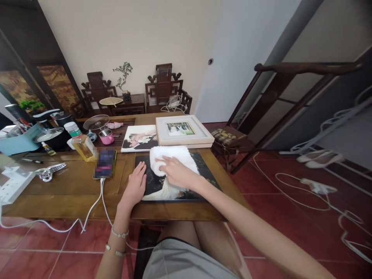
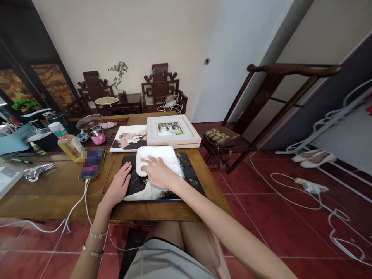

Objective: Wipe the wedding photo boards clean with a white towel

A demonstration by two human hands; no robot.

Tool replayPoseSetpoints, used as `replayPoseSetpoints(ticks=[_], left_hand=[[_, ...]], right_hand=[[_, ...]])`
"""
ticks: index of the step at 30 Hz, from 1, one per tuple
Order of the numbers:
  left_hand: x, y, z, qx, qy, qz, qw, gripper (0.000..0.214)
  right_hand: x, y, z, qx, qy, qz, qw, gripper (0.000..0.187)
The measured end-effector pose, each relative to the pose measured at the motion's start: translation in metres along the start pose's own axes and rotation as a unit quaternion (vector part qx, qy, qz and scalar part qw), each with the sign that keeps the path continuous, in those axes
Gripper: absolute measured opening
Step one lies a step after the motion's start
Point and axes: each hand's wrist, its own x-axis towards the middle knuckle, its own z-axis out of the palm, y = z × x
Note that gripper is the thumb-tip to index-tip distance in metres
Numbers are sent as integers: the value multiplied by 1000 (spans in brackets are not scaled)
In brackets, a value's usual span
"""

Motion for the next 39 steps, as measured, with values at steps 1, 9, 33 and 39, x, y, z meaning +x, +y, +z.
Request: replayPoseSetpoints(ticks=[1, 9, 33, 39], left_hand=[[0, 0, 0, -2, 1, -1, 1000, 42], [-1, 3, -1, -5, 3, -7, 1000, 42], [0, -2, 2, 2, -4, -1, 1000, 43], [-1, 0, 1, -2, 6, 2, 1000, 42]], right_hand=[[-9, -7, -2, 2, -8, -1, 1000, 42], [-94, -61, -6, 54, -48, -39, 997, 41], [-27, -36, -12, 36, -55, -23, 998, 40], [-88, -67, -10, 97, -70, -43, 992, 39]])
